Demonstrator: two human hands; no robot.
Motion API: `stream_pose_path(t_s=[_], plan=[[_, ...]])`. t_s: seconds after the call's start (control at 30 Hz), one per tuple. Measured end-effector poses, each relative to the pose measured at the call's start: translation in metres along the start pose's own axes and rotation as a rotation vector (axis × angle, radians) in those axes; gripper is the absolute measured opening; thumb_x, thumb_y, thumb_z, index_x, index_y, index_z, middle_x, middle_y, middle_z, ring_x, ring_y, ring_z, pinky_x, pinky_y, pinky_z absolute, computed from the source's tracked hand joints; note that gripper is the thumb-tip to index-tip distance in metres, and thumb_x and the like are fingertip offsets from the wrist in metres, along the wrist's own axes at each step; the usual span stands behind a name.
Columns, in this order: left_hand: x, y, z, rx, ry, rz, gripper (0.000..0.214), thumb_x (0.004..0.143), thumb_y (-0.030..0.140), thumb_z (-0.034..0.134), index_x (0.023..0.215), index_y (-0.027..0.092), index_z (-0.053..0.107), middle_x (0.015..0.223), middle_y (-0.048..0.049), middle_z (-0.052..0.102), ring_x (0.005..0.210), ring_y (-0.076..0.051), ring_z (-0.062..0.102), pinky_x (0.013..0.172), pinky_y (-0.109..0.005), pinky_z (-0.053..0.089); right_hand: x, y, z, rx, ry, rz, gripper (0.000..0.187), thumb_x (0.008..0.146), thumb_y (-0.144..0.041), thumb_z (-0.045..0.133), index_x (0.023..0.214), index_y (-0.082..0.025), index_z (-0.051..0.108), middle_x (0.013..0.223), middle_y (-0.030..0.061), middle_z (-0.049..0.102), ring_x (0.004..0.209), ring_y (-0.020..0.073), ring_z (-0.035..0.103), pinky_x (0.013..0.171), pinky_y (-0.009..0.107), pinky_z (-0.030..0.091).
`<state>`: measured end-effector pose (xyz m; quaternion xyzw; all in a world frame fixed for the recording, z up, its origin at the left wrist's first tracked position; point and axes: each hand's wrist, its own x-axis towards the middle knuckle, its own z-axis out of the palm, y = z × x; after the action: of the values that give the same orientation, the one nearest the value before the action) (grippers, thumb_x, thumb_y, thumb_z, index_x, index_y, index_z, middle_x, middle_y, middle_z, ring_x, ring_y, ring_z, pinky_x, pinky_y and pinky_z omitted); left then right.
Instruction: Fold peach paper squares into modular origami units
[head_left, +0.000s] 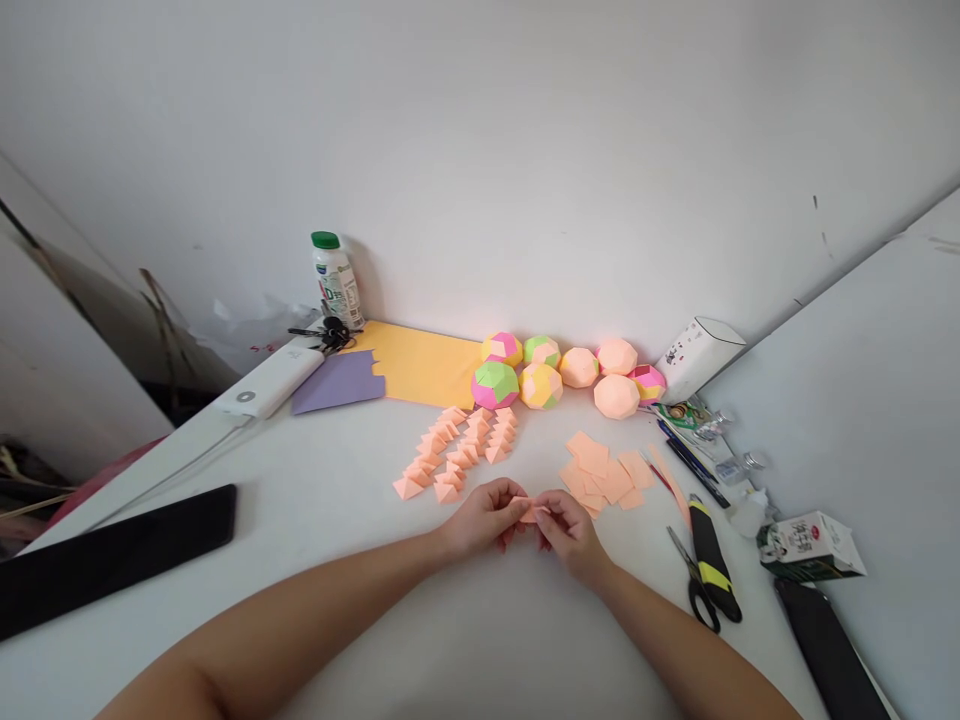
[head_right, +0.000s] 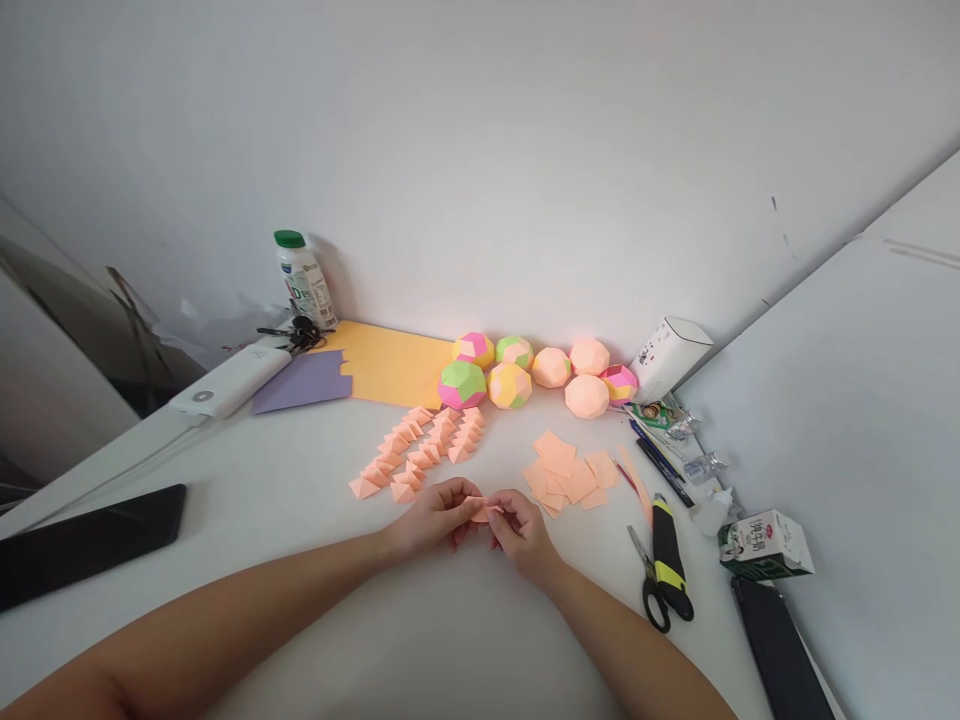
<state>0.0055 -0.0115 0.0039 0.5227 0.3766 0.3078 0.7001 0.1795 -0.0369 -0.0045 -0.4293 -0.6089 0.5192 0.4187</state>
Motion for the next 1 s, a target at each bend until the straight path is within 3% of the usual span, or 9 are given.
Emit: stream_pose_path(t_s=[0.17, 0.3, 0.47, 0.6, 0.73, 0.9, 1.0], plan=[[0.0017, -0.0024, 0.0015, -0.041, 0.035, 0.012, 0.038, 0.075, 0.054, 0.057, 0.071, 0.019, 0.045, 0.058, 0.0034, 0.057, 0.043, -0.008, 0.047, 0.039, -0.021, 0.038, -0.0009, 0.0017, 0.0002, -0.05, -0.005, -0.008, 0.01, 0.085, -0.029, 0.051, 0.082, -0.019, 0.052, 0.058, -0.0029, 0.053, 0.047, 0.01, 0.049, 0.047, 0.023, 0.042], [0.0038, -0.004, 0.0017, -0.081, 0.057, 0.022, 0.038, 0.075, 0.055, 0.057, 0.072, 0.019, 0.043, 0.057, 0.0022, 0.061, 0.04, -0.008, 0.046, 0.038, -0.021, 0.038, -0.0028, 0.0038, -0.0006, -0.152, -0.067, -0.09, 0.004, 0.082, -0.018, 0.048, 0.08, -0.019, 0.052, 0.068, 0.001, 0.059, 0.048, 0.0093, 0.049, 0.046, 0.022, 0.041], [0.0048, -0.0033, -0.0029, -0.121, 0.075, -0.02, 0.039, 0.073, 0.056, 0.059, 0.073, 0.019, 0.044, 0.049, 0.0053, 0.056, 0.034, -0.007, 0.043, 0.032, -0.018, 0.034, -0.0049, 0.0065, 0.0006, -0.287, -0.087, -0.261, 0.02, 0.078, -0.007, 0.043, 0.09, -0.02, 0.052, 0.063, -0.0021, 0.053, 0.048, 0.0093, 0.048, 0.045, 0.021, 0.038], [0.0058, -0.0031, -0.006, -0.102, 0.021, -0.04, 0.039, 0.072, 0.055, 0.06, 0.073, 0.019, 0.044, 0.046, 0.0058, 0.055, 0.032, -0.007, 0.042, 0.03, -0.017, 0.031, -0.0029, 0.0088, 0.0027, -0.438, -0.016, -0.441, 0.031, 0.078, -0.006, 0.045, 0.103, -0.022, 0.052, 0.087, 0.0053, 0.057, 0.061, 0.0121, 0.053, 0.049, 0.023, 0.043], [0.0051, -0.0015, -0.006, -0.032, -0.014, -0.049, 0.039, 0.073, 0.055, 0.059, 0.072, 0.019, 0.045, 0.045, 0.0063, 0.053, 0.032, -0.006, 0.042, 0.029, -0.016, 0.031, -0.0011, 0.0081, 0.0005, -0.606, 0.027, -0.594, 0.029, 0.082, -0.008, 0.046, 0.104, -0.023, 0.059, 0.1, 0.0103, 0.054, 0.074, 0.0166, 0.058, 0.06, 0.029, 0.05], [0.0033, -0.0015, -0.0056, -0.017, -0.004, -0.05, 0.039, 0.072, 0.055, 0.061, 0.071, 0.018, 0.046, 0.044, 0.0064, 0.053, 0.031, -0.006, 0.042, 0.029, -0.016, 0.031, -0.0009, 0.0029, -0.0025, -0.757, 0.03, -0.673, 0.027, 0.086, -0.012, 0.045, 0.104, -0.024, 0.062, 0.085, 0.0083, 0.059, 0.07, 0.0178, 0.057, 0.06, 0.03, 0.05], [0.0019, -0.0004, -0.0039, -0.058, 0.022, -0.049, 0.039, 0.072, 0.054, 0.063, 0.072, 0.018, 0.048, 0.048, 0.004, 0.058, 0.036, -0.009, 0.05, 0.035, -0.019, 0.04, 0.0006, 0.0017, -0.0025, -0.723, -0.005, -0.685, 0.028, 0.087, -0.011, 0.044, 0.103, -0.022, 0.063, 0.079, 0.0075, 0.059, 0.066, 0.0163, 0.056, 0.058, 0.029, 0.049]])
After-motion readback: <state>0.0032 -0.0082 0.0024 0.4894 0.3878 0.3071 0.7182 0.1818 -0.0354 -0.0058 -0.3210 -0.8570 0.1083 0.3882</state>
